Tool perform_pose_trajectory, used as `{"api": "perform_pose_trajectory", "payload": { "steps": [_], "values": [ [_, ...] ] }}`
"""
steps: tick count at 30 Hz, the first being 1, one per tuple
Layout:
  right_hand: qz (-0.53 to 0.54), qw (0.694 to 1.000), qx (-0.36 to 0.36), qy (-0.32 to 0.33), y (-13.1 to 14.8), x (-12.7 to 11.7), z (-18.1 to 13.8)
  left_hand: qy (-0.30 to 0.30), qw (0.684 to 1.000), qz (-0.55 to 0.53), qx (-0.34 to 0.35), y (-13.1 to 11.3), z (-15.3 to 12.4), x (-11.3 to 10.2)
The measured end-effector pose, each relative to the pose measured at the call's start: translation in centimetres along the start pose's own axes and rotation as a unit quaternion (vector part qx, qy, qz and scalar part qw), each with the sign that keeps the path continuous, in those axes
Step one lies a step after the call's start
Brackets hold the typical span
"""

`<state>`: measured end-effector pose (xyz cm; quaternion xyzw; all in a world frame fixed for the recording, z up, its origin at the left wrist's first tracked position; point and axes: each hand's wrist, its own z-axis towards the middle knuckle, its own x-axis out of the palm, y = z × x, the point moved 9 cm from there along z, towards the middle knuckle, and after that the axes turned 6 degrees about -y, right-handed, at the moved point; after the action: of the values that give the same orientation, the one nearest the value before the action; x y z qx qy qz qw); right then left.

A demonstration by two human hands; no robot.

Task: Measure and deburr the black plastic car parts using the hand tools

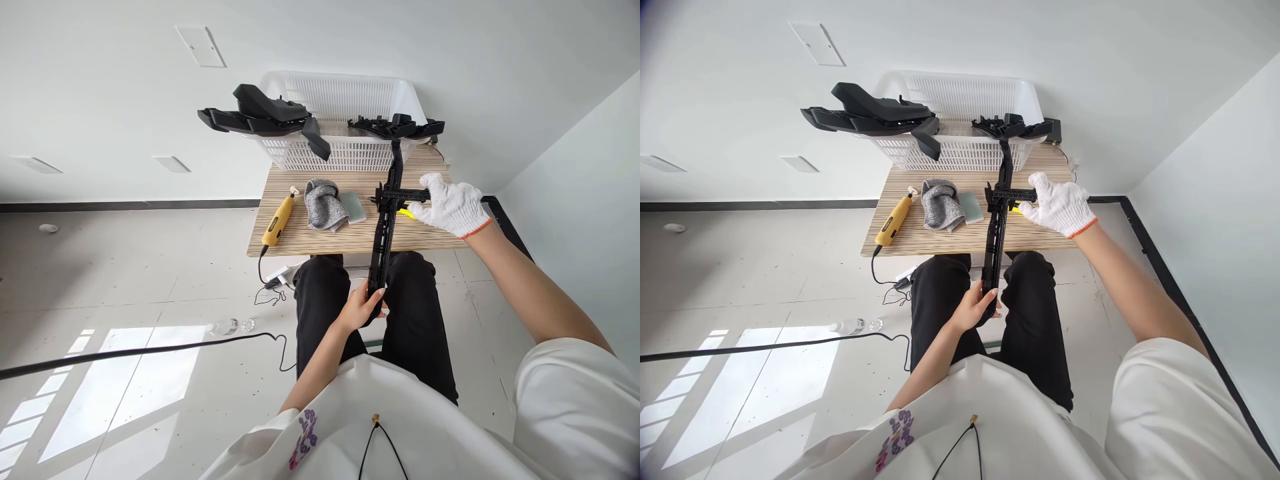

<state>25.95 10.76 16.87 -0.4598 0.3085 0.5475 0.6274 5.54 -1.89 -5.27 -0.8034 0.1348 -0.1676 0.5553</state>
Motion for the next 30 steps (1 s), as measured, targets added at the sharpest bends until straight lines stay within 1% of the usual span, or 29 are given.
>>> {"api": "perform_pose_trajectory", "payload": {
  "steps": [4, 6, 10, 13, 15, 18, 22, 26, 30],
  "values": [
    [0.001, 1.000, 0.026, -0.006, -0.1, 0.4, 0.4, 0.002, 1.000, 0.003, 0.001, 0.0, 0.0, 0.0],
    [-0.001, 0.999, 0.037, -0.006, -0.3, 0.1, 0.5, 0.001, 1.000, 0.003, 0.000, 0.0, 0.0, 0.0],
    [0.017, 0.998, 0.054, -0.031, -0.6, -2.2, 0.1, -0.003, 1.000, 0.004, 0.001, 0.0, 0.0, -0.1],
    [0.062, 0.996, 0.031, -0.064, -0.1, -4.0, -1.1, -0.004, 1.000, -0.003, 0.003, 0.0, 0.0, -0.1],
    [0.076, 0.994, 0.019, -0.076, 0.4, -4.3, -2.2, -0.002, 1.000, -0.006, 0.004, 0.0, 0.0, -0.1],
    [0.078, 0.994, 0.003, -0.075, 1.4, -3.3, -3.8, 0.001, 1.000, 0.003, 0.013, -0.2, 0.0, 0.0],
    [0.070, 0.997, -0.020, -0.038, 2.8, -1.2, -5.4, 0.000, 1.000, 0.000, 0.013, -0.4, -0.1, 0.1],
    [0.059, 0.998, -0.015, -0.016, 3.4, -0.2, -6.2, -0.002, 1.000, -0.007, 0.009, -0.3, -0.1, 0.0],
    [0.058, 0.998, -0.030, -0.003, 3.9, 0.7, -6.5, -0.002, 1.000, -0.003, 0.008, -0.2, 0.0, 0.0]
  ]
}}
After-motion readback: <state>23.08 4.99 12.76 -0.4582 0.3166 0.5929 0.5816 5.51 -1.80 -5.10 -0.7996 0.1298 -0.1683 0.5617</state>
